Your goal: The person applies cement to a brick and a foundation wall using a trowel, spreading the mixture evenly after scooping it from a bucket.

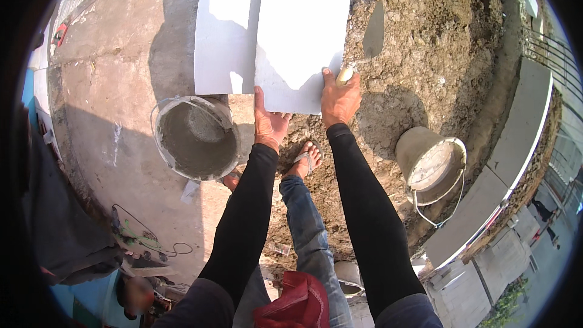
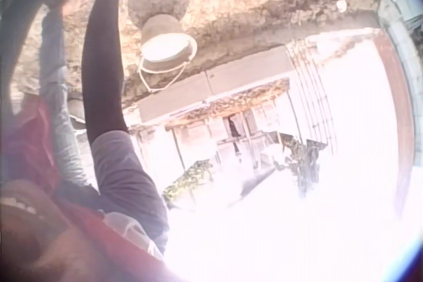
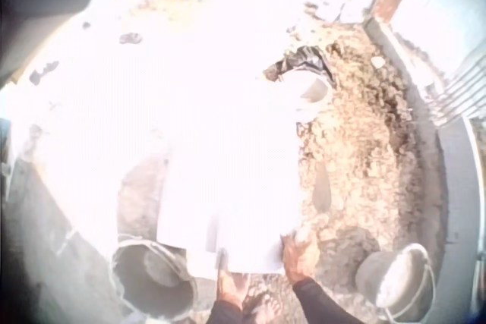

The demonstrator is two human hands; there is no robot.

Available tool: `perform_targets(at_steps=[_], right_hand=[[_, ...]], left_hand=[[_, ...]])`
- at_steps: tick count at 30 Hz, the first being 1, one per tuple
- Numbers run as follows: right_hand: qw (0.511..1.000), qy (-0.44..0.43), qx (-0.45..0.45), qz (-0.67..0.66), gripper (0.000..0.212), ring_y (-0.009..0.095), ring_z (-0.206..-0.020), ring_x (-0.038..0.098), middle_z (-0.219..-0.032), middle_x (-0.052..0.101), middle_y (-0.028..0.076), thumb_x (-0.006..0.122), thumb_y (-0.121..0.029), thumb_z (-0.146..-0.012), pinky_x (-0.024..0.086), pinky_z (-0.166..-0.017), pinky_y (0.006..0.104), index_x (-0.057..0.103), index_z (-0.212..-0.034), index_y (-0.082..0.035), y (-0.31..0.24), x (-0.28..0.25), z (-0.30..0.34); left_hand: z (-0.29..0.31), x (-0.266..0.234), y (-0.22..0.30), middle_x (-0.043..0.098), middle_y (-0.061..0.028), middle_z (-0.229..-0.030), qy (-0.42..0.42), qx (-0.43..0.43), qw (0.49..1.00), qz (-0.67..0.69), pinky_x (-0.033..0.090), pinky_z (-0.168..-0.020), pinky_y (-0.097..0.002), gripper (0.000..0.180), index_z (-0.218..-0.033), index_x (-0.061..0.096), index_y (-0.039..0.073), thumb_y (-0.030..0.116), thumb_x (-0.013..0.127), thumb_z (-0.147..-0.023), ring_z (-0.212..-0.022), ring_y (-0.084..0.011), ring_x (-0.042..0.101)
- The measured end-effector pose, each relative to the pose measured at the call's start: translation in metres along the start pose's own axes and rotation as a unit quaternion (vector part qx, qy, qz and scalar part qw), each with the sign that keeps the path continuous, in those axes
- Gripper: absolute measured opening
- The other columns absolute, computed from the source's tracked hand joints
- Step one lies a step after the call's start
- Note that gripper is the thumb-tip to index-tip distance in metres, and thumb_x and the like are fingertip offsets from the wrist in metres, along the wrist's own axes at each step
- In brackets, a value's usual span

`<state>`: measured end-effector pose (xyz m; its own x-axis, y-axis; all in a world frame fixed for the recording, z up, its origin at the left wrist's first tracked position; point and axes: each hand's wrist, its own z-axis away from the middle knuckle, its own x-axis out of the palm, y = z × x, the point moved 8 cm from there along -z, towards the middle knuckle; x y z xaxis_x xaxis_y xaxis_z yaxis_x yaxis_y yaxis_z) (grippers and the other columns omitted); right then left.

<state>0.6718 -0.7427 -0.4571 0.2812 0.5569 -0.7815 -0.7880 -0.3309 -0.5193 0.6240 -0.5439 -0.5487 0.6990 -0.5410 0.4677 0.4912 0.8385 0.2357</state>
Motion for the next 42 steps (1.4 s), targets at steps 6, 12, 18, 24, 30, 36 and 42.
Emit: perform_targets(at_steps=[6, 12, 18, 24, 30, 36, 42], right_hand=[[0.999, -0.025, 0.017, 0.034, 0.068, 0.04, -0.097, 0.07, -0.105, 0.07, 0.027, 0.08, -0.045, -0.081, 0.053, -0.088, 0.0488, 0.058, -0.125, 0.003, -0.002, 0.002, 0.002], [0.999, -0.01, 0.003, 0.053, 0.05, 0.044, -0.086, 0.07, -0.087, 0.072, 0.025, 0.075, -0.045, -0.086, 0.053, -0.079, 0.0508, 0.056, -0.109, -0.005, -0.024, -0.021, 0.032], [0.99, -0.09, 0.11, -0.004, 0.05, 0.047, -0.089, 0.068, -0.091, 0.071, 0.025, 0.073, -0.046, -0.086, 0.051, -0.081, 0.0535, 0.055, -0.109, -0.005, -0.007, -0.06, 0.124], [0.973, -0.067, 0.161, -0.153, 0.048, 0.046, -0.082, 0.069, -0.083, 0.069, 0.027, 0.079, -0.035, -0.082, 0.052, -0.072, 0.0534, 0.059, -0.11, -0.002, -0.009, -0.119, 0.281], [0.863, -0.026, 0.29, -0.413, 0.042, 0.035, -0.078, 0.07, -0.089, 0.07, 0.019, 0.078, -0.028, -0.085, 0.054, -0.069, 0.0452, 0.059, -0.108, 0.001, -0.035, -0.053, 0.385], [0.671, -0.071, 0.378, -0.633, 0.036, 0.014, -0.061, 0.063, -0.078, 0.064, 0.005, 0.076, -0.031, -0.09, 0.049, -0.052, 0.0317, 0.06, -0.106, -0.003, -0.069, -0.045, 0.376], [0.879, -0.001, 0.226, -0.419, 0.043, 0.013, -0.047, 0.055, -0.068, 0.059, 0.006, 0.068, -0.044, -0.095, 0.042, -0.043, 0.0306, 0.057, -0.104, -0.003, 0.06, -0.14, 0.337]], left_hand=[[-0.002, -0.01, 0.006, 0.063, 0.0029, -0.122, 0.048, 0.033, 0.998, 0.021, 0.041, -0.076, -0.0329, 0.063, -0.131, 0.06, 0.011, 0.041, 0.086, -0.081, -0.108, -0.0143, 0.055], [0.039, 0.004, 0.032, 0.054, -0.0048, -0.133, 0.075, 0.065, 0.994, -0.034, 0.042, -0.107, -0.0365, 0.08, -0.138, 0.052, 0.01, 0.047, 0.087, -0.076, -0.125, -0.0209, 0.051], [0.153, -0.025, 0.08, 0.061, -0.0015, -0.12, 0.08, 0.072, 0.976, -0.192, 0.046, -0.07, -0.0316, 0.058, -0.133, 0.055, 0.012, 0.048, 0.073, -0.09, -0.104, -0.0165, 0.058], [0.328, -0.016, 0.18, 0.056, -0.0086, -0.134, 0.178, 0.1, 0.897, -0.391, 0.044, -0.1, -0.0383, 0.059, -0.134, 0.051, 0.005, 0.035, 0.076, -0.09, -0.119, -0.0221, 0.057], [0.381, 0.087, 0.275, 0.055, -0.0191, -0.129, 0.085, 0.282, 0.75, -0.593, 0.046, -0.103, -0.0392, 0.073, -0.131, 0.042, -0.009, 0.019, 0.086, -0.08, -0.114, -0.0277, 0.058], [0.369, 0.218, 0.251, 0.042, -0.0235, -0.131, -0.017, 0.482, 0.506, -0.715, 0.038, -0.109, -0.0477, 0.096, -0.139, 0.036, -0.009, 0.023, 0.093, -0.068, -0.125, -0.0371, 0.045], [0.375, 0.315, 0.211, 0.04, -0.0231, -0.13, -0.2, 0.506, 0.35, -0.762, 0.035, -0.11, -0.0488, 0.105, -0.145, 0.033, -0.003, 0.023, 0.094, -0.064, -0.128, -0.0383, 0.04]])
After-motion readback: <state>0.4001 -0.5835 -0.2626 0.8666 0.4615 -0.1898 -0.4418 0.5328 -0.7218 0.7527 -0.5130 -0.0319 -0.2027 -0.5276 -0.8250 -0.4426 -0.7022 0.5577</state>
